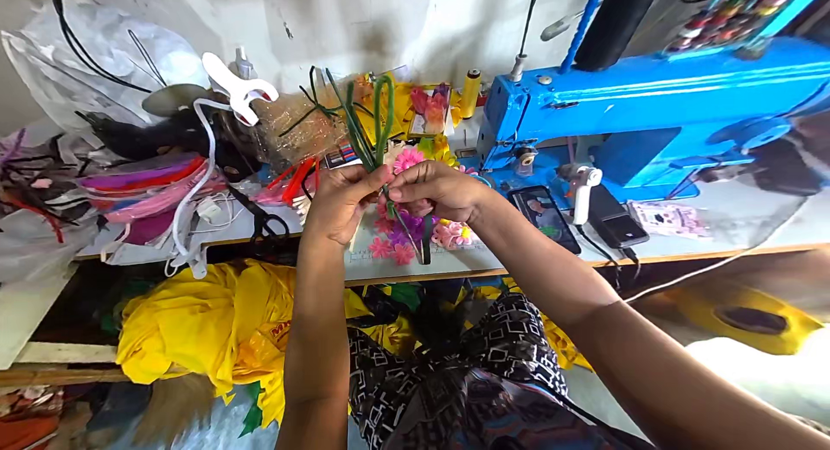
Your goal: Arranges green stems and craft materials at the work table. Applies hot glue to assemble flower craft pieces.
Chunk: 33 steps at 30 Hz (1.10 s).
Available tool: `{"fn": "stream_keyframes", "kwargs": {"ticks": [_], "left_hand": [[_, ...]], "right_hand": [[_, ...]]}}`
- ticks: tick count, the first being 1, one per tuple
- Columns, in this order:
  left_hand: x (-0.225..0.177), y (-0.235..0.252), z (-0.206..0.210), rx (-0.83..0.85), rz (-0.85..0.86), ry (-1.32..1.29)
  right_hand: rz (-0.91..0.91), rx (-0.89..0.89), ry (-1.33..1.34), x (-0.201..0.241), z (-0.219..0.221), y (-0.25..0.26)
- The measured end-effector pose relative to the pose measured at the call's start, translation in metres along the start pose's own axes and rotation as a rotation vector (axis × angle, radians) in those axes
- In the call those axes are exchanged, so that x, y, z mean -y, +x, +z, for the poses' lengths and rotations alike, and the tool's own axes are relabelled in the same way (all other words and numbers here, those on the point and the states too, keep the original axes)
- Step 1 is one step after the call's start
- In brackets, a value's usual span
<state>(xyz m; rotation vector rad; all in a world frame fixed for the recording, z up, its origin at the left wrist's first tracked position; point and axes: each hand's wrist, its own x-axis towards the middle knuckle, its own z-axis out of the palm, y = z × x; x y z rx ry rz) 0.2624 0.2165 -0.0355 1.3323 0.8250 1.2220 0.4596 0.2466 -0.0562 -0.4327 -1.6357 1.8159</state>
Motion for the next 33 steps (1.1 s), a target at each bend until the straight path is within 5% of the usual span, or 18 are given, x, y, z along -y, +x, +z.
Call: {"fn": "stream_keyframes", "kwargs": {"ticks": [3,5,8,11,20,28,33], "left_hand": [[0.021,0.009,-0.004,0.199,0.110,-0.285],[0.030,0.015,-0.004,0.172,0.148,-0.300],[0.023,0.017,0.002,-0.108,0.113,0.099],[0.015,0.013,0.009,-0.213,0.132,0.361],[0.021,0.017,-0.001,0.067,0.182,-0.021],[0.025,0.019,0.011,-0.247,0.069,0.286],[0.029,0.012,0.000,-0.020,0.107,0.077]], "right_hand": [[-0.049,0.100,0.162,-0.006,0.003,0.003],[-0.102,0.000,0.165,-0.009,0.008,0.004],[-0.170,-0.391,-0.107,-0.011,0.012,0.007],[-0.224,-0.578,-0.303,-0.015,0.016,0.010],[-0.085,-0.221,-0.153,0.005,0.003,-0.001],[-0.141,-0.539,-0.045,-0.023,0.012,0.010],[-0.023,-0.208,0.006,-0.014,-0.001,-0.002]]}}
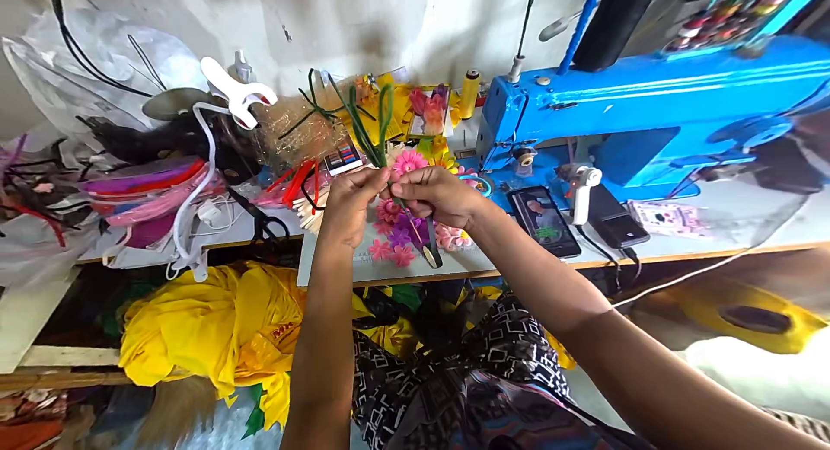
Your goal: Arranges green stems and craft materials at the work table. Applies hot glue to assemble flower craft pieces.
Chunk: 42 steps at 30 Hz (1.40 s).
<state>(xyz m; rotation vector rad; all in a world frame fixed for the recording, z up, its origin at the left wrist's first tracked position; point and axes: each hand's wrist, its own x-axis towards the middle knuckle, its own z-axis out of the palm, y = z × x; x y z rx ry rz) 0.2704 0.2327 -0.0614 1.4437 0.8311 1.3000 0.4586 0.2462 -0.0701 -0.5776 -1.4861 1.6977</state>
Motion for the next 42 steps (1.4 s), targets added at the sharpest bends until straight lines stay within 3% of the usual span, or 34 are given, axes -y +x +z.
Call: {"fn": "stream_keyframes", "kwargs": {"ticks": [3,7,9,13,16,19,23,26,29,33,39,42], "left_hand": [[0.009,-0.001,0.004,0.050,-0.001,-0.193],[0.016,0.005,0.006,-0.089,0.011,0.015],[0.012,0.006,0.010,-0.147,-0.016,0.101],[0.006,0.004,0.005,-0.111,-0.029,0.165],[0.010,0.002,0.002,-0.012,-0.022,0.008],[0.011,-0.003,0.008,-0.035,-0.052,0.000],[0.012,-0.007,0.014,-0.155,-0.048,0.270],[0.009,-0.003,0.010,-0.147,-0.040,0.303],[0.007,-0.001,-0.003,-0.035,-0.046,0.277],[0.007,0.000,-0.003,0.059,-0.102,0.141],[0.014,0.000,0.018,-0.235,-0.040,0.253],[0.012,-0.002,0.013,-0.184,-0.018,0.276]], "right_hand": [[-0.043,0.070,0.039,-0.002,-0.001,0.002],[-0.143,-0.245,-0.051,-0.015,0.010,0.010],[-0.140,-0.321,-0.063,-0.021,0.010,0.011],[-0.076,-0.149,-0.068,-0.019,0.000,0.009],[-0.064,-0.007,-0.110,-0.010,-0.008,0.005],[-0.123,-0.149,-0.176,-0.008,-0.002,0.006],[-0.116,-0.318,-0.128,-0.024,0.005,0.012],[-0.079,-0.217,-0.129,-0.029,-0.001,0.010],[-0.008,-0.035,-0.146,-0.021,-0.013,0.003],[-0.029,-0.014,-0.207,-0.016,-0.010,0.001],[-0.102,-0.251,-0.095,-0.032,0.003,0.008],[-0.055,-0.113,-0.027,-0.033,-0.003,0.005]]}}
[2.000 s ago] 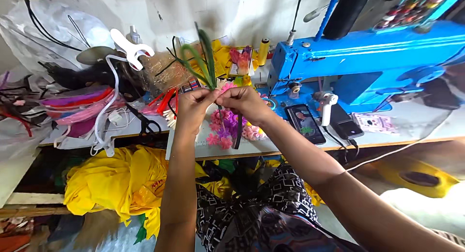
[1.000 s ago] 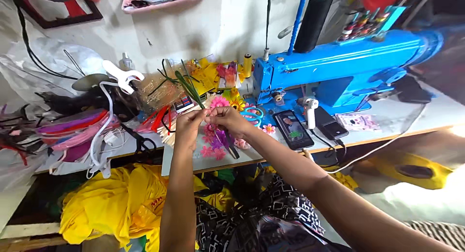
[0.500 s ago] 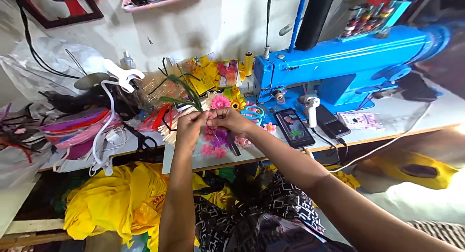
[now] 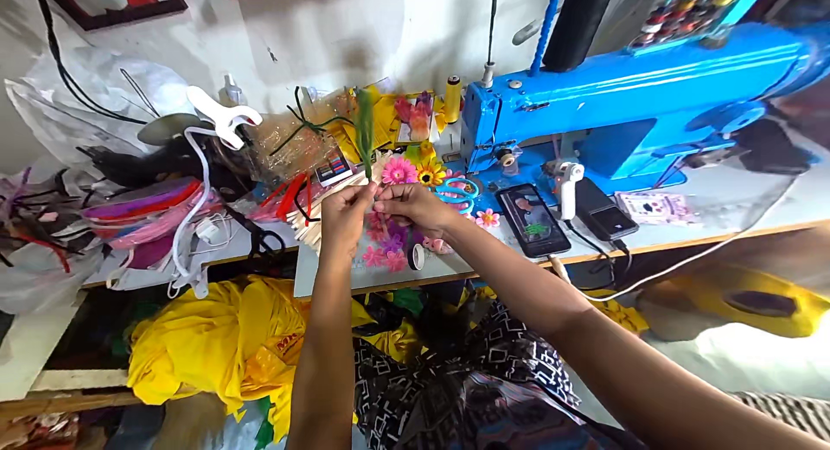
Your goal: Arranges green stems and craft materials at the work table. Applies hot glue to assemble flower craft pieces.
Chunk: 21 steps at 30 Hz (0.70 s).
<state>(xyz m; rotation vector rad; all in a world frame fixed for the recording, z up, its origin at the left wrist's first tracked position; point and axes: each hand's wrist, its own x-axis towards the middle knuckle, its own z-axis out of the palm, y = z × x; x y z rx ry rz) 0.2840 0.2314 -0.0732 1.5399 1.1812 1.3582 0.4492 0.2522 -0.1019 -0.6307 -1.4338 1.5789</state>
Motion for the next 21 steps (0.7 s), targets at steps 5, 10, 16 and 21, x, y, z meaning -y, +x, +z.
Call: {"fn": "stream_keyframes", "kwargs": {"ticks": [5,10,16,21], "left_hand": [[0.010,-0.001,-0.003,0.092,0.031,-0.152],[0.005,-0.006,0.005,0.005,-0.029,-0.051],[0.006,-0.006,-0.010,0.121,-0.022,-0.033],[0.010,-0.005,-0.011,0.214,-0.082,-0.130]], "right_hand": [[0.002,0.109,0.000,0.008,-0.003,0.000],[0.024,-0.124,0.038,-0.005,0.008,0.003],[0.038,0.114,0.009,-0.002,-0.006,-0.007],[0.085,0.126,0.001,0.001,-0.007,-0.006]]}}
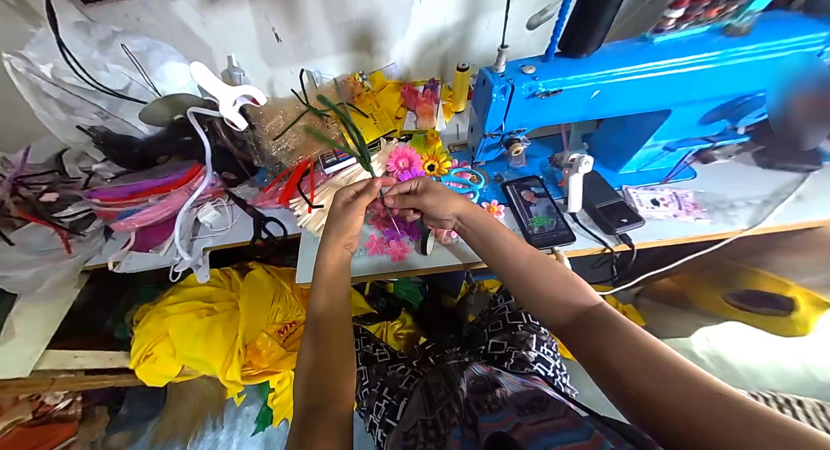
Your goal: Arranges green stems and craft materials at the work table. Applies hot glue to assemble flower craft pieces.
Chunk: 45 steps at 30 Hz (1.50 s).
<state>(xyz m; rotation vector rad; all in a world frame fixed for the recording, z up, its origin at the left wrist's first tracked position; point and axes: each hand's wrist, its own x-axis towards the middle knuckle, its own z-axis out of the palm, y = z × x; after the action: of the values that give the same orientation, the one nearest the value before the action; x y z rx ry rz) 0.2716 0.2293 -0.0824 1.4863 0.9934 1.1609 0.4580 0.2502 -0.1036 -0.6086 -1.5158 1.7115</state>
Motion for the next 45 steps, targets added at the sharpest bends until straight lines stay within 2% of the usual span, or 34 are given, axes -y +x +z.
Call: {"fn": "stream_keyframes", "kwargs": {"ticks": [2,7,9,12,17,22,26,29,33,37,40,43,45], "left_hand": [[0.001,0.000,0.001,-0.019,0.004,0.024],[-0.001,-0.003,0.011,-0.199,0.023,0.112],[-0.001,-0.003,0.007,-0.225,0.018,0.117],[-0.003,-0.003,-0.003,-0.172,-0.007,0.113],[-0.008,-0.003,-0.002,-0.073,-0.042,0.060],[0.000,-0.002,0.011,-0.221,0.059,0.089],[-0.003,-0.004,0.007,-0.282,0.041,0.060],[-0.011,-0.005,0.003,-0.261,-0.026,-0.028],[-0.009,-0.002,0.005,-0.157,-0.030,-0.089],[-0.009,0.001,0.009,-0.216,0.002,-0.016],[-0.011,0.001,0.005,-0.200,-0.012,0.021],[-0.011,0.001,-0.003,-0.082,0.002,-0.031],[-0.011,0.000,-0.001,-0.031,-0.003,-0.079]], "right_hand": [[-0.034,-0.057,0.011,-0.003,0.001,0.001],[-0.044,-0.228,0.039,-0.006,0.012,0.007],[-0.028,-0.154,0.028,-0.005,0.010,0.007],[0.024,-0.027,0.003,-0.001,-0.001,0.002],[0.041,-0.047,-0.017,0.000,-0.001,0.000],[-0.008,-0.170,0.021,-0.009,0.010,0.003],[0.046,-0.104,-0.010,-0.005,0.007,0.000],[0.060,-0.030,-0.040,-0.001,0.002,-0.003],[0.024,-0.120,-0.068,-0.003,0.007,0.001],[0.009,-0.207,-0.040,-0.009,0.014,0.006],[0.014,-0.123,-0.048,-0.010,0.012,0.002],[0.049,0.012,-0.058,-0.006,0.005,-0.002],[0.053,-0.006,-0.080,-0.006,0.005,-0.002]]}}
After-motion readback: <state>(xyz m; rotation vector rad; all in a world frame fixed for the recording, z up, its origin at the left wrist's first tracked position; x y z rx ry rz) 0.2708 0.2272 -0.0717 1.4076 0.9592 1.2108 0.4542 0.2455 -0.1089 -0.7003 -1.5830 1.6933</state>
